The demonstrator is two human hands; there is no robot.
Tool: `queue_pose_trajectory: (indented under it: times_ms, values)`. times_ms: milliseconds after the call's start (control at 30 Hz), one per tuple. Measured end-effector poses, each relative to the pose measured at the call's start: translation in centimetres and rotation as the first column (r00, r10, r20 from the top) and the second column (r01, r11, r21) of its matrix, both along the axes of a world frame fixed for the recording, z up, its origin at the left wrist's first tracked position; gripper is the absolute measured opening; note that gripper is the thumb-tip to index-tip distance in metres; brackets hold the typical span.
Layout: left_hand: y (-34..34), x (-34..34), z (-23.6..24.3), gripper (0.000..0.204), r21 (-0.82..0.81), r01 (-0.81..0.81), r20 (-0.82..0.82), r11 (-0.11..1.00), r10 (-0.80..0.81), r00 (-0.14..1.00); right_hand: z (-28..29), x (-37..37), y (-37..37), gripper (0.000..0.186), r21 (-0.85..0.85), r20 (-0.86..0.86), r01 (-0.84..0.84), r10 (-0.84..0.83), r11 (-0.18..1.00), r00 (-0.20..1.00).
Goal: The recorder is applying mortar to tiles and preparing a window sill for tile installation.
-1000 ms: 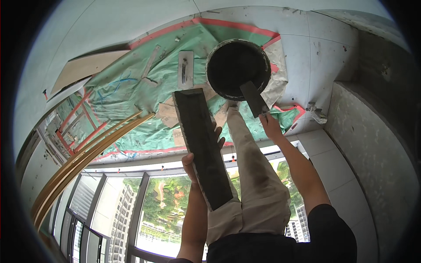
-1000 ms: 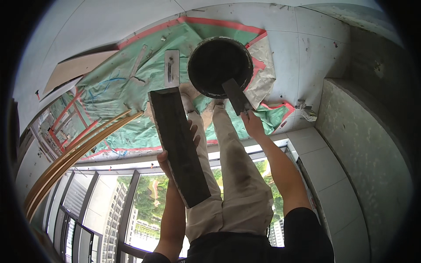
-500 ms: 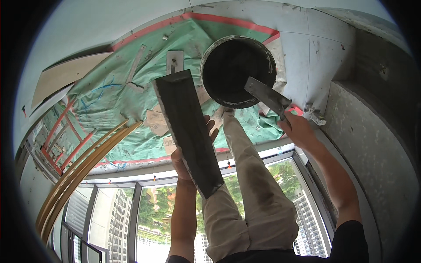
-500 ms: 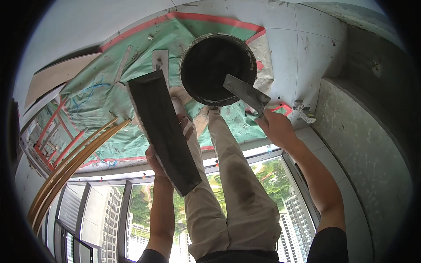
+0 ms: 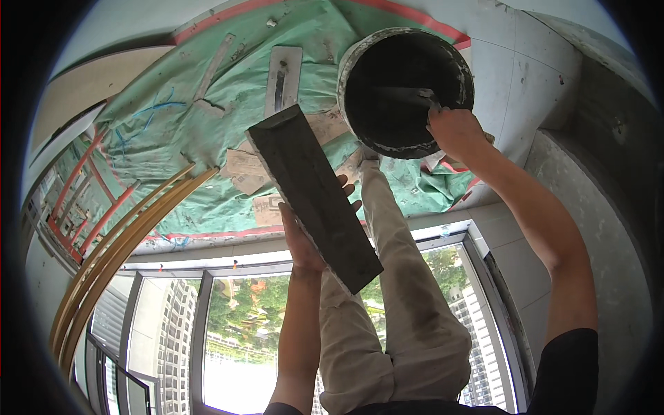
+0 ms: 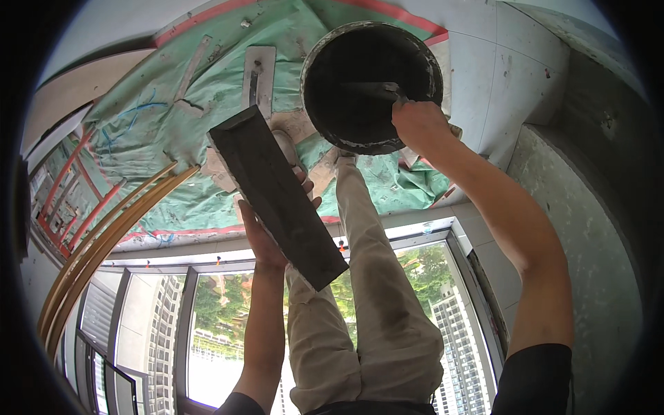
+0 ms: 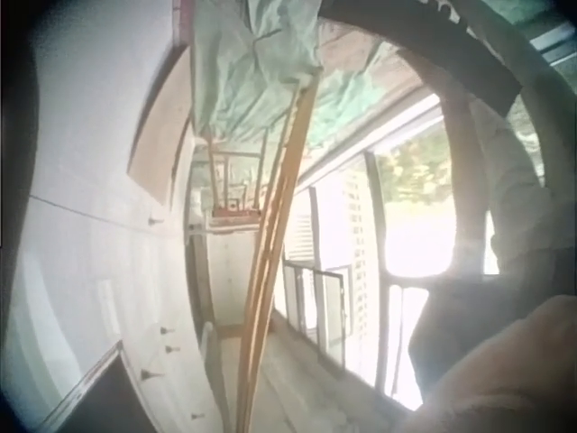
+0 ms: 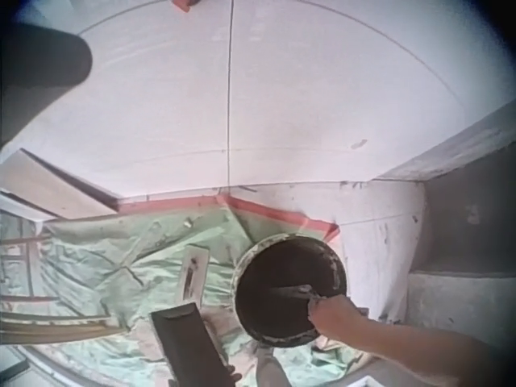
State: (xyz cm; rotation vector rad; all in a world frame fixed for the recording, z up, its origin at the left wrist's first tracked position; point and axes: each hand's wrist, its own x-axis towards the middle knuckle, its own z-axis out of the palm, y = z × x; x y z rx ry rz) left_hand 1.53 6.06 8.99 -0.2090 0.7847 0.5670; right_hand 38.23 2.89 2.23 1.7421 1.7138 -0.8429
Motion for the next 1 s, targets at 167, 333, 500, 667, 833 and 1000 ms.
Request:
queue_pose_trajectory:
  times_ms: [167, 333, 500, 667, 833, 1000]
  values:
    - [-1.0, -0.6, -1.2, 0.105, 0.023, 0.121, -0.122, 0.992, -0.117, 0.986, -1.5, -2.7, -0.2, 0.033, -0.167, -0.086, 0.271, -0.288, 0.948, 0.954]
    - [-0.6, -0.4, -1.8, 0.102, 0.065, 0.134, -0.112, 0.989, -0.126, 0.986, -1.9, -3.9, 0.6, 0.037, -0.244, -0.134, 0.312, -0.351, 0.918, 0.927]
    - [-0.5, -0.8, -2.3, 0.103, 0.083, 0.107, -0.107, 0.991, -0.098, 0.989, 3.5, -2.7, 3.5, 0.043, -0.569, -0.124, 0.622, -0.804, 0.538, 0.581]
    - [-0.4, -0.3, -4.0, 0.104, 0.123, 0.107, -0.055, 0.987, -0.101, 0.993, 9.1, -4.2, -2.0, 0.038, -0.623, -0.172, 0.776, -0.985, 0.098, -0.013]
    - [0.1, 0.9, -4.8, 0.106, 0.083, 0.124, -0.012, 0.989, -0.123, 0.992, 19.1, -9.3, -6.8, 0.02, -0.342, -0.546, 0.912, -0.837, 0.225, 0.001]
    - [0.2, 2.1, -4.9, 0.106, 0.013, 0.094, 0.024, 0.995, -0.094, 0.995, 24.3, -16.2, -7.3, 0.029, -0.072, -0.844, 0.983, -0.536, 0.167, 0.029]
